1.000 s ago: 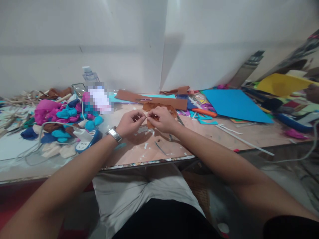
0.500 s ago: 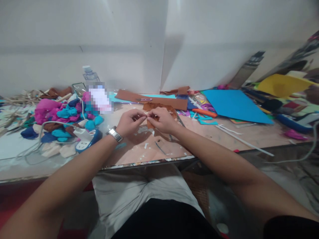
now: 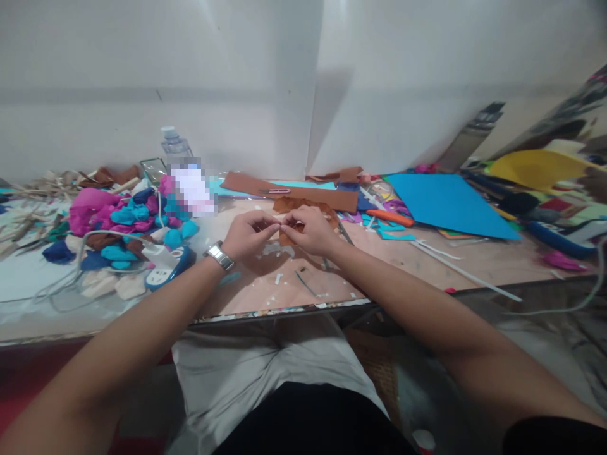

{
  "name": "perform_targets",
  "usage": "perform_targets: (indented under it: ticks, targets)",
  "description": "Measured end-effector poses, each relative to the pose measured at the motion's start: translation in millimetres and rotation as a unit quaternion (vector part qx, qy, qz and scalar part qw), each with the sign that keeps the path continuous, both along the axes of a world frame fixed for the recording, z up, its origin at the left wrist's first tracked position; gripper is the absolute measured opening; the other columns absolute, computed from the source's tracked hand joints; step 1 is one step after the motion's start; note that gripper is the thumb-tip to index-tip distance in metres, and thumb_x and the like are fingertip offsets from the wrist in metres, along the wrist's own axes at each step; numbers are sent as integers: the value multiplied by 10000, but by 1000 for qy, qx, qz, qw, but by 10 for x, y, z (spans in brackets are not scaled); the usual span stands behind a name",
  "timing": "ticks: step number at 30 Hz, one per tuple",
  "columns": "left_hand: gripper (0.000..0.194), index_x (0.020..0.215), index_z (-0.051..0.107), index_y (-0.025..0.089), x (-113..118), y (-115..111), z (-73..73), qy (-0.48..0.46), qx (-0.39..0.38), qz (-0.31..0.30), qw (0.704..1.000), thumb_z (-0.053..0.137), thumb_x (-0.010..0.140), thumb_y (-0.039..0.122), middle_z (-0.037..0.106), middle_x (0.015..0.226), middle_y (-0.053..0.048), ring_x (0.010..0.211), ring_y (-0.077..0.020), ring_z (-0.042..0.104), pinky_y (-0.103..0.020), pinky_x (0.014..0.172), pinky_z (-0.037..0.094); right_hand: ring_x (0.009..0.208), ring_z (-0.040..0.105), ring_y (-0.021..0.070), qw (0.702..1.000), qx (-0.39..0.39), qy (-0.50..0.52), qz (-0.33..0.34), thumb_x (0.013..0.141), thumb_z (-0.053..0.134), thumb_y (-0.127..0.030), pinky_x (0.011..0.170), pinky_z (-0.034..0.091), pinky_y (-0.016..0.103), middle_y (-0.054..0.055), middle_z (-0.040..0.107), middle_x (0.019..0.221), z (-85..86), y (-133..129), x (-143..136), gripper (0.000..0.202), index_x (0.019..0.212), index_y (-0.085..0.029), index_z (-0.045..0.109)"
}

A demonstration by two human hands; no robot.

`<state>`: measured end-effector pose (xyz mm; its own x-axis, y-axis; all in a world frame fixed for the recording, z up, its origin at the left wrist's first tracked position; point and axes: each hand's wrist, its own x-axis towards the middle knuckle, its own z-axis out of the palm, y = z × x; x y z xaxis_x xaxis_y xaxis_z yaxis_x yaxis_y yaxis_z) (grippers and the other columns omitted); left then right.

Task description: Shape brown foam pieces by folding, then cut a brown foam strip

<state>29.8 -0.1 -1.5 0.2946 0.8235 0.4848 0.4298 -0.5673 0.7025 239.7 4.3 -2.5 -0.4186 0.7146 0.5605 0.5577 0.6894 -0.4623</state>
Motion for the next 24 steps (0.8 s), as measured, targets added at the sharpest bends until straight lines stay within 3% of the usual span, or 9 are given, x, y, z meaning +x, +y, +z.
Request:
perform_targets:
  ticks: [9,24]
  targets:
    - [323,913,749,168,17,-3,0,15,2,3,1000,682,894,483,733,806,-62,679,-153,634,-282,640,496,851,621,223,1000,-3,-2,-15,921,664,-350,839,384,373,44,737,847,-10,18,-3,162,860,-208,711]
    - [352,901,637,176,35,-3,-20,-6,-37,-67,997,587,958,520,652,736,-27,631,-136,612,-260,613,473,849,637,214,1000,0,14,-15,912,678,-365,845,396,367,40,742,875,-8,0,-10,168,864,-205,691]
